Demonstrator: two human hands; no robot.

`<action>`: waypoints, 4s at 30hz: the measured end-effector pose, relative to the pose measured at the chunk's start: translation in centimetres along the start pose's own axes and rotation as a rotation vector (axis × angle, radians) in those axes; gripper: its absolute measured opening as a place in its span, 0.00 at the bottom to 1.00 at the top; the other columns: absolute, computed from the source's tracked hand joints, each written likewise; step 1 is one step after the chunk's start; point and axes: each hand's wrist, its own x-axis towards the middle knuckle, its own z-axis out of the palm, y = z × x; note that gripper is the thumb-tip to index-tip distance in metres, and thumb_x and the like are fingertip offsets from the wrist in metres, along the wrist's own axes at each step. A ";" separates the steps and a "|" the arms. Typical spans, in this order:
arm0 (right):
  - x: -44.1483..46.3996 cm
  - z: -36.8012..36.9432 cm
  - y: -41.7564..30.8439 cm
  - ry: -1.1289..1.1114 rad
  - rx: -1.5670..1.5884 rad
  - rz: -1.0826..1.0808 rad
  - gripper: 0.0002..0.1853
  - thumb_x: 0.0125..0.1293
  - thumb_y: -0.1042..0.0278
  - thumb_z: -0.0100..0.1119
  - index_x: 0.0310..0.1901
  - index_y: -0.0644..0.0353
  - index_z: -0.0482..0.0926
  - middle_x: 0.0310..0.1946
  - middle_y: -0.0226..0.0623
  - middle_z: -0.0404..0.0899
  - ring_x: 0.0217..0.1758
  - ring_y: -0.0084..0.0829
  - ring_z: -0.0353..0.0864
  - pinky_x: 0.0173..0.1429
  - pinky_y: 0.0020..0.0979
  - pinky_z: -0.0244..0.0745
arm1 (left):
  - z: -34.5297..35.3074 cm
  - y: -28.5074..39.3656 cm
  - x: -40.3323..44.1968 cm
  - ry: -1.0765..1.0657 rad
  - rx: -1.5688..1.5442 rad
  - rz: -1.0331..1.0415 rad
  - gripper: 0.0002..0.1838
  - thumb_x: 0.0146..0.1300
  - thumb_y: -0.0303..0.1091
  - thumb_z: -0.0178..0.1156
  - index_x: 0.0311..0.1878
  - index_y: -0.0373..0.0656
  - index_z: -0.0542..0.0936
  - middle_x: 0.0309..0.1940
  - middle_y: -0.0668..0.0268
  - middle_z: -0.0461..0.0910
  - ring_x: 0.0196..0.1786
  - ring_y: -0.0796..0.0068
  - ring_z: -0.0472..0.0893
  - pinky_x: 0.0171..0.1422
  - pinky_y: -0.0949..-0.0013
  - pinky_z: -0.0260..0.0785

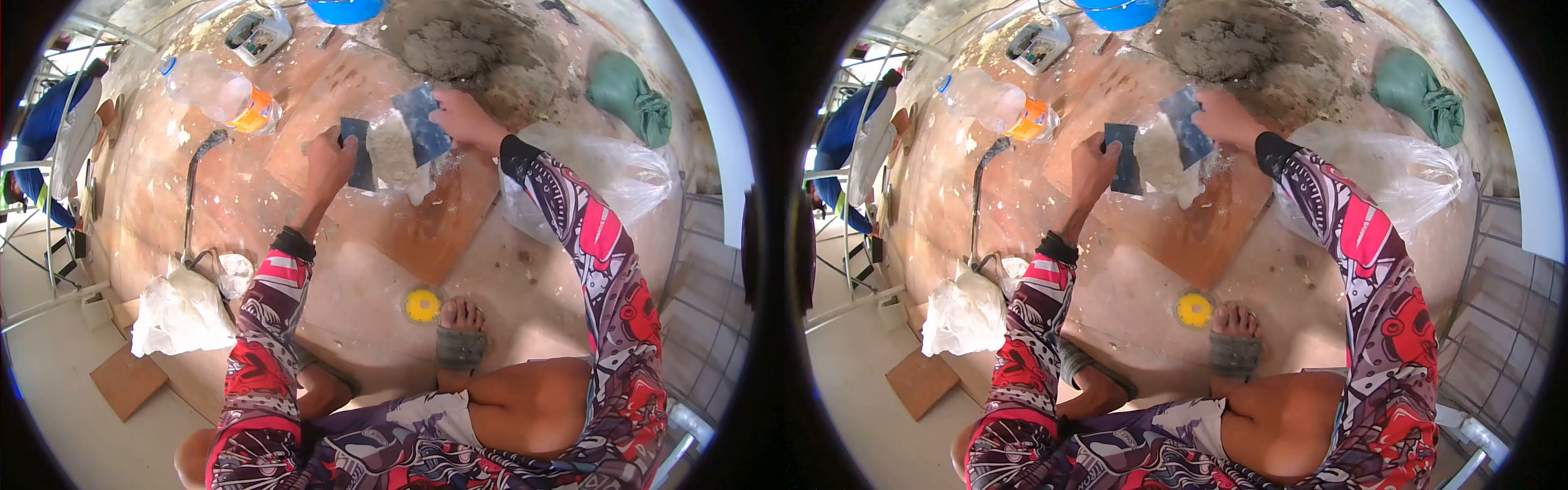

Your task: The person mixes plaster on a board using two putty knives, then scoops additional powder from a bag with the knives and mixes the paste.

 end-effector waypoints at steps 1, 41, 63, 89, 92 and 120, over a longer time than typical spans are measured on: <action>-0.5 0.1 -1.1 -0.014 -0.052 -0.030 0.10 0.65 0.68 0.56 0.40 0.68 0.77 0.25 0.48 0.81 0.22 0.43 0.84 0.28 0.44 0.77 | 0.0 0.8 0.6 -0.006 0.034 0.059 0.14 0.64 0.36 0.65 0.33 0.32 0.79 0.19 0.53 0.75 0.22 0.65 0.74 0.31 0.59 0.67; -8.6 -2.8 5.1 0.016 0.450 0.353 0.19 0.73 0.72 0.56 0.64 0.60 0.73 0.46 0.37 0.81 0.38 0.28 0.85 0.32 0.32 0.86 | 1.9 5.5 9.0 -0.456 0.457 0.424 0.14 0.65 0.34 0.61 0.51 0.39 0.82 0.42 0.43 0.85 0.48 0.39 0.83 0.53 0.45 0.75; 6.3 -0.7 12.2 0.024 -0.117 -0.188 0.12 0.54 0.73 0.56 0.42 0.66 0.79 0.36 0.56 0.81 0.42 0.55 0.82 0.47 0.47 0.75 | -2.9 -10.7 -6.8 -0.041 -0.292 -0.425 0.19 0.68 0.40 0.64 0.55 0.36 0.83 0.36 0.55 0.86 0.39 0.66 0.84 0.47 0.56 0.76; -5.7 -2.1 3.9 0.105 0.110 0.114 0.08 0.64 0.74 0.61 0.42 0.65 0.74 0.32 0.39 0.83 0.29 0.33 0.82 0.35 0.38 0.78 | -3.9 -3.0 -2.5 -0.077 -0.166 -0.148 0.11 0.67 0.34 0.62 0.41 0.34 0.83 0.26 0.59 0.84 0.28 0.67 0.85 0.32 0.58 0.75; -6.5 -1.7 6.5 0.100 0.282 0.121 0.08 0.65 0.76 0.60 0.44 0.66 0.75 0.32 0.35 0.82 0.29 0.25 0.81 0.30 0.33 0.77 | -4.0 -4.0 -6.8 -0.072 -0.531 -0.443 0.12 0.68 0.32 0.62 0.47 0.33 0.84 0.32 0.63 0.85 0.31 0.71 0.86 0.32 0.63 0.79; -2.4 0.1 2.2 0.229 0.149 0.000 0.13 0.62 0.75 0.62 0.47 0.65 0.75 0.35 0.40 0.82 0.36 0.32 0.83 0.45 0.36 0.78 | 1.2 4.4 -1.0 0.017 0.016 0.249 0.10 0.61 0.32 0.59 0.34 0.32 0.78 0.30 0.40 0.80 0.38 0.34 0.81 0.47 0.41 0.75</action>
